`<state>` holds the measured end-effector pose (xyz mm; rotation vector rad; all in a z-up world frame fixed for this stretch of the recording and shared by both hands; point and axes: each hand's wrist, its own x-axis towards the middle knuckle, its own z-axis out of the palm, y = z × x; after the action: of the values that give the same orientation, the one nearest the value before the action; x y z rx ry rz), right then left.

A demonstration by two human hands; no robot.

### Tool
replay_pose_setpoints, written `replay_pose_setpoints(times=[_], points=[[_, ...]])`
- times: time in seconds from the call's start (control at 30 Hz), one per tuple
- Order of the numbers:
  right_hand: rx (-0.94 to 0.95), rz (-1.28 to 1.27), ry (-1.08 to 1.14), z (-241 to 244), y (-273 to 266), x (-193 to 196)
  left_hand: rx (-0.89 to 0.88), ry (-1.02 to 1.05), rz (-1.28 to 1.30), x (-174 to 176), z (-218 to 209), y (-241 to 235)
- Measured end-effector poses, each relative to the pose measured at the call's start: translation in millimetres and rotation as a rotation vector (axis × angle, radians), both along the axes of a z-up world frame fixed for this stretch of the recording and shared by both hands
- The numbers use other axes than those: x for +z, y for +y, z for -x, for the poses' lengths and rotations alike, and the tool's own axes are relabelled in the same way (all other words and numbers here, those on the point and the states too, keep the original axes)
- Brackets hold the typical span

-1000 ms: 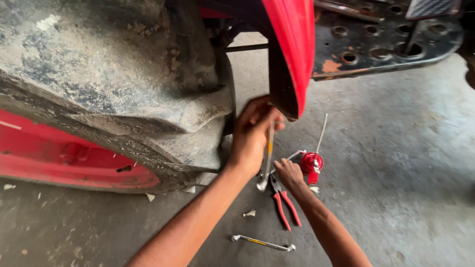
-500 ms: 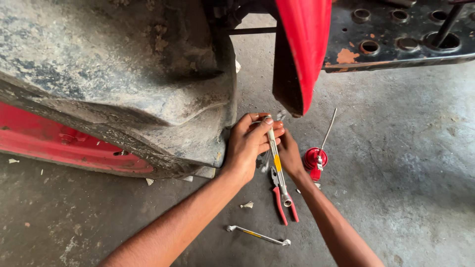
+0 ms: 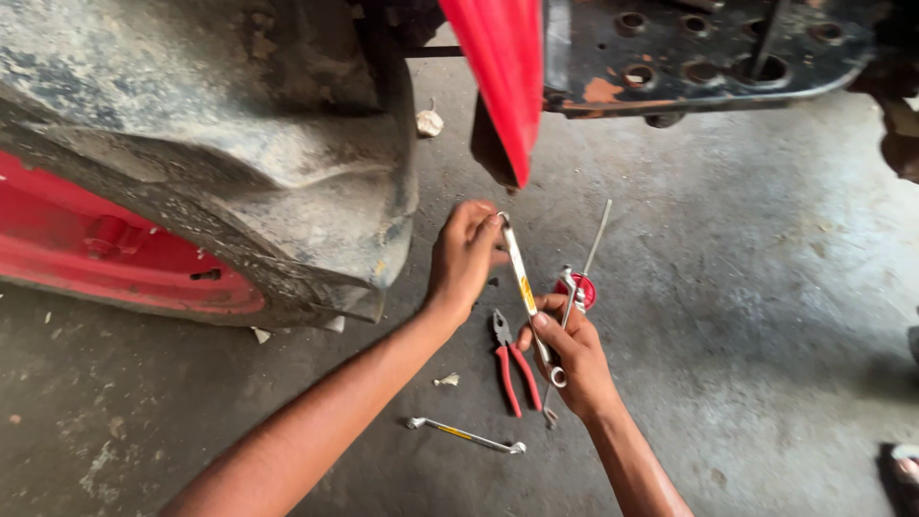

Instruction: The person is repairing a red tractor mudguard. They use a wrench to tighten bolts on the mudguard, occasionally picking up tools from the floor. The person also uses a red grease gun to apply grease to the mudguard area.

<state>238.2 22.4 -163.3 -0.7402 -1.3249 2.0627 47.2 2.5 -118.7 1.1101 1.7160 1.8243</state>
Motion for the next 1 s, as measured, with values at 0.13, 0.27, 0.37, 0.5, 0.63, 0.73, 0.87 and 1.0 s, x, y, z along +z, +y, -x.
replay_pose_setpoints(times=[0.13,0.27,0.37,0.5,0.63,0.73,0.87,1.0], points=[[-0.107,0.191,-0.019,-7.1,7.8,-3.3,-0.261,1.075,-0.329,12.4,-4.5,-39.2],[-0.093,0.452,0.118,2.2,21.5,-15.8,-0.508,1.147,-0.257,14.1,-30.0,-64.2],[-0.099,0.493,0.091,13.1,25.9,-24.2,-0.433,1.064,-0.232,15.8,-32.6,-62.9],[0.010,0.370,0.075,19.1,27.3,-14.0,-0.307,0.876,-0.251,15.7,-22.2,-62.5],[-0.003,0.222,-0.119,18.9,19.4,18.8,-0.016,0.062,-0.089,25.4,-8.6,-30.5],[0.035,0.168,-0.132,21.4,6.7,42.9,-0.006,-0.550,-0.348,41.2,6.0,5.7],[0.003,0.118,-0.156,24.8,-2.4,63.9,-0.037,-0.545,-0.460,57.6,12.9,41.9],[-0.042,0.036,-0.188,24.9,-5.1,81.8,-0.078,-0.490,-0.575,63.4,13.3,55.2]])
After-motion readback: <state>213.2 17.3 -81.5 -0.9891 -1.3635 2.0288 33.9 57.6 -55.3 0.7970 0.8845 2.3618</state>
